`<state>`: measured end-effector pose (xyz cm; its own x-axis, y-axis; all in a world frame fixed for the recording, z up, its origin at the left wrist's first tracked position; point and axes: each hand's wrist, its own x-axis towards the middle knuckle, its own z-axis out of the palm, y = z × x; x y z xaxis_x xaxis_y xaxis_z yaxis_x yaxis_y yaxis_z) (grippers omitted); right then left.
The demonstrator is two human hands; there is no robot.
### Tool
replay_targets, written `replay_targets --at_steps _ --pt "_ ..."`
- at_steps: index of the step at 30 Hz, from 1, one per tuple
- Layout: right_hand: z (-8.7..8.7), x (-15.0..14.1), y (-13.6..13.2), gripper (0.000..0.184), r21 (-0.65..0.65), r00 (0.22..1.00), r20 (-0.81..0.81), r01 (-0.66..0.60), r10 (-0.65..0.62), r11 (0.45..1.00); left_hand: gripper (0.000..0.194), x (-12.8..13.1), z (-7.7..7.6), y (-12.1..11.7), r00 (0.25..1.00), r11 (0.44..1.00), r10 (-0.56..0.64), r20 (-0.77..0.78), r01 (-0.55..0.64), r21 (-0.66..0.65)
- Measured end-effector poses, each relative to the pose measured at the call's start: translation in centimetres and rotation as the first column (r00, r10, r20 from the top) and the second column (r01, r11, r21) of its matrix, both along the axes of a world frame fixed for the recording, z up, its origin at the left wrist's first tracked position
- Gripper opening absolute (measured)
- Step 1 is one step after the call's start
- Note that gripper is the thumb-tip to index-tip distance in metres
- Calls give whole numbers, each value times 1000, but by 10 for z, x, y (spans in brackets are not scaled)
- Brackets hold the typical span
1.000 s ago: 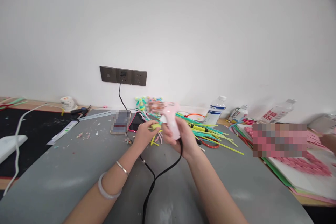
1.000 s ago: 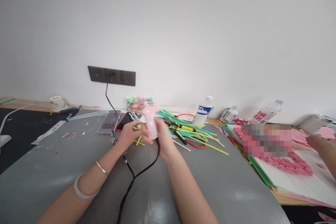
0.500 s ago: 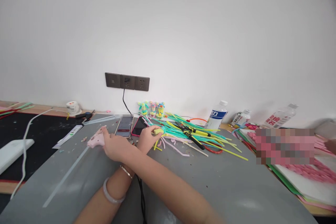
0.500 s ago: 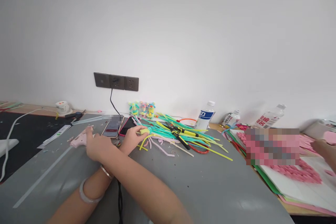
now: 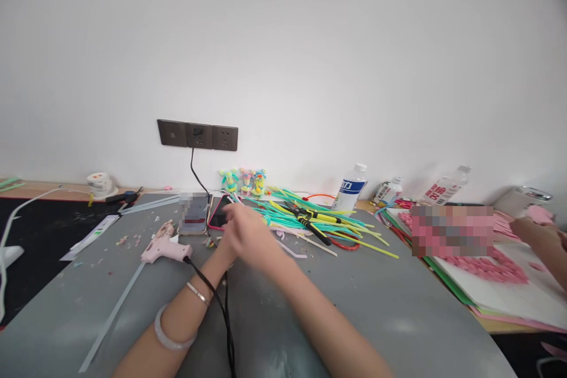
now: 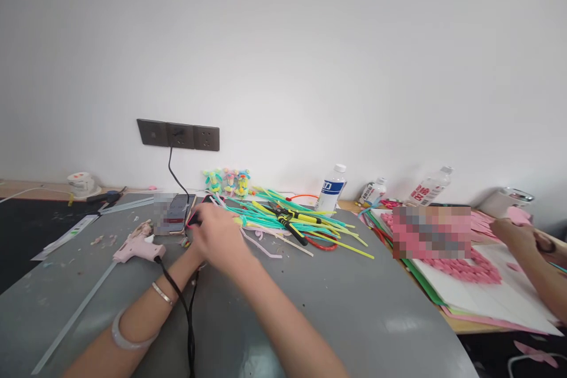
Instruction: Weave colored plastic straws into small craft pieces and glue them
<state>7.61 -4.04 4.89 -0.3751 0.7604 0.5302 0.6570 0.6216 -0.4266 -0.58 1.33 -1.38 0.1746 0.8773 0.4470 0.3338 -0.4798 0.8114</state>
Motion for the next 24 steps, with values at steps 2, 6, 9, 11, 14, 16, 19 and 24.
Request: replay_targets --at_steps 2,6,9,11,14,16,19,24 --pt "-8 58 6 18 15 976 -126 180 -176 984 17 0 0 -1 997 997 -72 -35 71 -31" --pt "-37 157 6 14 -59 828 -97 549 -553 833 27 0 1 -4 977 973 -199 -77 187 -138" --pt "-56 184 -1 25 -154 797 118 604 -592 782 29 0 1 -5 966 966 -235 -107 220 -135" --pt "-63 182 -3 26 -227 782 260 620 -567 751 28 0 1 -5 961 968 -240 -135 226 -111" --pt "-65 172 0 22 -261 749 378 651 -545 713 27 0 2 -6 955 966 -251 -160 239 -95" --pt "-62 171 2 19 -256 747 390 650 -538 716 26 0 3 -7 948 962 -269 -172 254 -103" --pt "-59 179 -2 22 -254 795 303 598 -525 760 24 1 4 -9 924 947 -317 -213 295 -127" --pt "-57 196 -33 29 -274 886 80 461 -457 844 21 1 7 -14 869 910 -414 -272 388 -146"
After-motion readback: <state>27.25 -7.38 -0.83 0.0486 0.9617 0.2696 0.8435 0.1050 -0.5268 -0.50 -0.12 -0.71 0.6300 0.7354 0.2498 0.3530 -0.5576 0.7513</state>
